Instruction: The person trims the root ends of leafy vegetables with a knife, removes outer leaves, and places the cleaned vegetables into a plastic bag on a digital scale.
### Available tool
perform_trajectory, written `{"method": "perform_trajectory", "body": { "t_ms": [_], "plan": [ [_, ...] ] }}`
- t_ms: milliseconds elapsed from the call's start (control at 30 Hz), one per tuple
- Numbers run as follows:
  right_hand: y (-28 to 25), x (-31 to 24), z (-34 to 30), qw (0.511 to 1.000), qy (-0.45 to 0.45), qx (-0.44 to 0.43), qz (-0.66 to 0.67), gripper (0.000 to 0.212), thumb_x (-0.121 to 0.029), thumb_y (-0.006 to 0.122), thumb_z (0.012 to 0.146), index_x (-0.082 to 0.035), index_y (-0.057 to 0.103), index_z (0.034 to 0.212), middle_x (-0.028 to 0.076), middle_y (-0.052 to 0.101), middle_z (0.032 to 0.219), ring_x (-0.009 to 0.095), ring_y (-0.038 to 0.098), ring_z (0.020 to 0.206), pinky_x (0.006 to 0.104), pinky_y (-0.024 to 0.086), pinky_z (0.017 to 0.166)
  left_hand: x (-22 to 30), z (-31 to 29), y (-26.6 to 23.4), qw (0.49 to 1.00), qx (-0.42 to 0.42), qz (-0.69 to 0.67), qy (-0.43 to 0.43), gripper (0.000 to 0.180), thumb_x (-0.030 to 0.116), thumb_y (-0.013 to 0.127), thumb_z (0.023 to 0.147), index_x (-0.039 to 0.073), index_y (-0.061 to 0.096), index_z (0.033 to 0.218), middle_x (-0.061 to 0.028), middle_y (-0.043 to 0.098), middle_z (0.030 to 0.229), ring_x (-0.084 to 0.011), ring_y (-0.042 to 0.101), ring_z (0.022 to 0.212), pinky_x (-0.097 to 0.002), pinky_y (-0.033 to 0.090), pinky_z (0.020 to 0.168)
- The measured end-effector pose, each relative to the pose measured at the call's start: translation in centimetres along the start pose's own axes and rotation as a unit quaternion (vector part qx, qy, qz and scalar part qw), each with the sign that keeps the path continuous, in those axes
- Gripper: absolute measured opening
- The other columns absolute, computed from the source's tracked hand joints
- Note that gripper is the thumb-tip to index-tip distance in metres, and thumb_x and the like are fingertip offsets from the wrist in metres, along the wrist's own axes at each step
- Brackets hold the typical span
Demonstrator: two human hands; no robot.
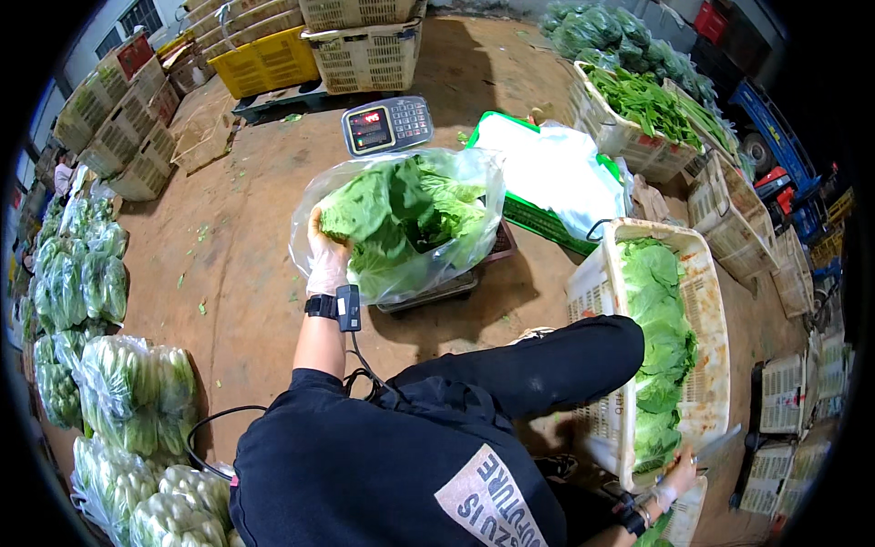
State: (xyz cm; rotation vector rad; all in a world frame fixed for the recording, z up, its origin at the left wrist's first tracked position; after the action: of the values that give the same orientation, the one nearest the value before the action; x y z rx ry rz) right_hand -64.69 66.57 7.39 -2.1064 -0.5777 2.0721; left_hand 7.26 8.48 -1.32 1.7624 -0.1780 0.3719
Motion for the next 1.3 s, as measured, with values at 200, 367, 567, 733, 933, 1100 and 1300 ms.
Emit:
{"method": "perform_trajectory", "body": {
  "t_ms": [200, 367, 567, 733, 933, 1100, 1300],
  "plan": [
    [22.8, -17.5, -8.8, 0.979, -0.110, -0.172, -0.004, 0.032, -0.014, 0.062, 0.081, -0.005, 0.057, 0.111, 0.002, 0.062, 0.088, 0.003, 0.041, 0.044, 0.0173, 0.030, 0.036, -2.2, -2.9, 11.3, 0.958, -0.144, 0.227, -0.103, 0.047, 0.020, 0.062, 0.076, 0.001, 0.050, 0.117, -0.0118, 0.060, 0.107, -0.0228, 0.060, 0.095, -0.0367, 0.047, 0.087],
    [44.0, -29.2, -20.5, 0.862, -0.389, -0.322, -0.041, 0.076, -0.026, 0.078, 0.065, 0.001, 0.044, 0.128, 0.016, 0.057, 0.117, 0.022, 0.056, 0.105, 0.0306, 0.044, 0.087, -7.9, -2.6, 18.2, 0.707, -0.370, 0.547, -0.253, 0.056, 0.015, 0.070, 0.068, 0.002, 0.051, 0.119, -0.0064, 0.060, 0.105, -0.0148, 0.056, 0.096, -0.0272, 0.043, 0.086],
    [58.0, -31.2, -25.7, 0.828, -0.408, -0.367, -0.110, 0.052, -0.023, 0.069, 0.070, 0.004, 0.056, 0.112, 0.018, 0.067, 0.087, 0.026, 0.065, 0.072, 0.0328, 0.051, 0.065, -20.2, -0.6, 17.5, 0.421, -0.448, 0.679, -0.400, 0.057, 0.014, 0.071, 0.068, 0.003, 0.049, 0.120, -0.0066, 0.060, 0.102, -0.0137, 0.057, 0.090, -0.0278, 0.046, 0.079],
    [59.8, -27.6, -21.0, 0.809, 0.040, -0.505, 0.299, 0.006, -0.004, 0.059, 0.078, -0.001, 0.057, 0.082, 0.009, 0.060, 0.066, 0.011, 0.047, 0.040, 0.0242, 0.037, 0.038, -25.1, 4.0, 20.1, 0.471, -0.427, 0.628, -0.449, 0.055, 0.014, 0.073, 0.068, 0.002, 0.052, 0.117, -0.0101, 0.061, 0.103, -0.0163, 0.059, 0.089, -0.0289, 0.048, 0.076],
    [61.0, -27.3, -21.6, 0.693, 0.093, -0.590, 0.403, 0.009, -0.003, 0.058, 0.077, 0.001, 0.055, 0.085, 0.009, 0.059, 0.066, 0.010, 0.047, 0.041, 0.0233, 0.037, 0.039, -28.0, 8.3, 19.5, 0.393, -0.540, 0.738, -0.091, 0.047, 0.029, 0.076, 0.065, 0.004, 0.063, 0.102, -0.0107, 0.065, 0.096, -0.0200, 0.061, 0.088, -0.0325, 0.046, 0.074],
    [59.3, -28.4, -21.4, 0.700, 0.067, -0.616, 0.356, 0.010, 0.000, 0.055, 0.078, 0.003, 0.054, 0.087, 0.010, 0.060, 0.067, 0.009, 0.046, 0.040, 0.0226, 0.036, 0.039, -25.7, 5.3, 22.4, 0.392, -0.498, 0.773, 0.036, 0.036, 0.024, 0.065, 0.076, 0.008, 0.060, 0.108, -0.0138, 0.062, 0.103, -0.0267, 0.058, 0.095, -0.0349, 0.045, 0.082],
    [59.6, -28.3, -21.5, 0.713, 0.101, -0.587, 0.369, 0.013, 0.000, 0.056, 0.075, 0.004, 0.054, 0.088, 0.010, 0.059, 0.066, 0.009, 0.047, 0.041, 0.0215, 0.036, 0.039, -24.9, 2.9, 14.4, 0.145, -0.418, 0.882, 0.160, 0.075, 0.050, 0.059, 0.077, 0.014, 0.032, 0.137, -0.0232, 0.035, 0.135, -0.0477, 0.024, 0.127, -0.0620, 0.015, 0.102]
  ]
}}
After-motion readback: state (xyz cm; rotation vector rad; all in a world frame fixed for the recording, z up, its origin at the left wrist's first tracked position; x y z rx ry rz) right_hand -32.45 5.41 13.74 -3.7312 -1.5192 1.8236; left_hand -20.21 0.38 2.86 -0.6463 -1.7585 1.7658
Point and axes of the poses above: each hand's wrist, its own z-axis towards the middle knuckle, its own y-axis out of the palm, x = y × z, the point moved 10 cm from there along z, towards the middle knuckle
